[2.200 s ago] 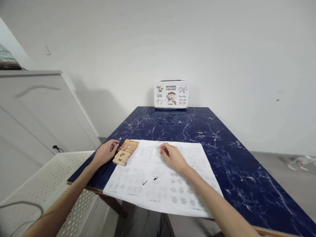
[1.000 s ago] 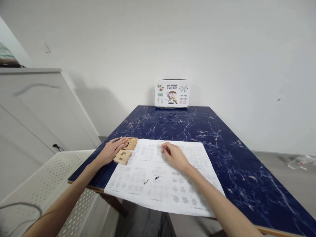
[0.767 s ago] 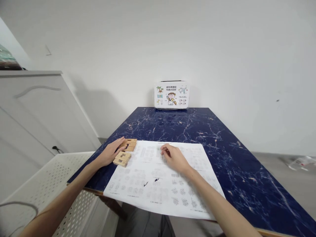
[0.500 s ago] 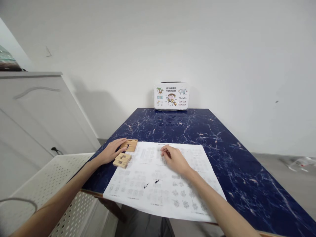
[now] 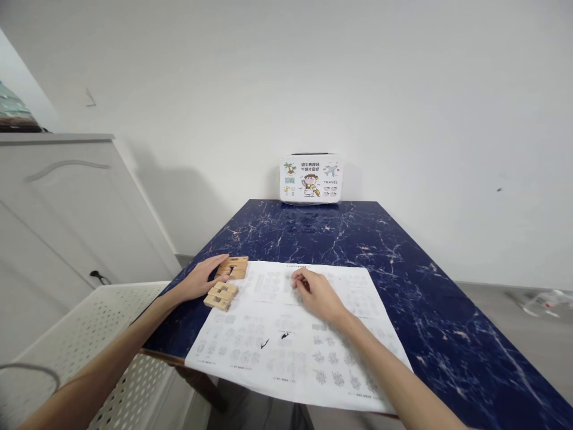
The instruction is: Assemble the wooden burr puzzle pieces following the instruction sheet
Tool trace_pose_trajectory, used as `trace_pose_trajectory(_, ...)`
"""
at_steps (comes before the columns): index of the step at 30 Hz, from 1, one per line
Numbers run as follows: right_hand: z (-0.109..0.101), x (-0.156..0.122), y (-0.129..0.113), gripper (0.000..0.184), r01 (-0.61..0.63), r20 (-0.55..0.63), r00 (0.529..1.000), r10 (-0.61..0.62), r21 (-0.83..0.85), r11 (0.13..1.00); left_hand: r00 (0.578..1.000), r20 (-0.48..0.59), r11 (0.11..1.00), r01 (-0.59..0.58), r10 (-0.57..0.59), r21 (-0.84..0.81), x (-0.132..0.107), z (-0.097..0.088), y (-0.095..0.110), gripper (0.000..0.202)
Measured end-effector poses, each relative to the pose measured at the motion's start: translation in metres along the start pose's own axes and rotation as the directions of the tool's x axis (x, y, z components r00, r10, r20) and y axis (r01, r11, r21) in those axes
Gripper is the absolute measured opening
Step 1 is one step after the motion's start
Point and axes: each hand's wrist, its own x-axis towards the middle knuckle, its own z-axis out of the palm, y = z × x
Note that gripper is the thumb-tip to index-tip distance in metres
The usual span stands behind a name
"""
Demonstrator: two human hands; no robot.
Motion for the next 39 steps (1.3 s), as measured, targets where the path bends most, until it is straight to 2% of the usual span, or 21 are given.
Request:
trace_pose_trajectory(5,0.000,0.000,-0.001,0.019,-0.013,0.007,1.000,0.013,0.002,1.000,1.000,-0.012,1.000,-0.004,0.003,-0.009,0.003,0.001,-0.004,0.073)
trace_pose_trajectory(23,-0.001,0.000,-0.002,0.020,-0.032,0.025,0.999,0.032,0.012,0.999,0.987,-0.154,0.985,-0.078,0.054,-0.155,-0.002,-0.005,0.007,0.067)
trace_pose_trajectory(27,-0.001,0.000,-0.001,0.020,-0.032,0.022,0.999,0.032,0.012,0.999,0.986,-0.164,0.985,-0.061,0.034,-0.164,-0.001,-0.007,0.006,0.069)
trace_pose_trajectory(33,0.000,0.000,0.000,0.019,-0.025,0.022,0.999,0.025,0.029,0.999,0.988,-0.152,0.979,-0.053,0.022,-0.198,-0.002,-0.008,0.008,0.060)
trace_pose_trajectory(39,0.000,0.000,-0.002,0.020,-0.024,0.020,1.000,0.023,0.023,0.999,0.988,-0.142,0.985,0.041,-0.065,-0.170,-0.004,-0.008,0.011,0.061)
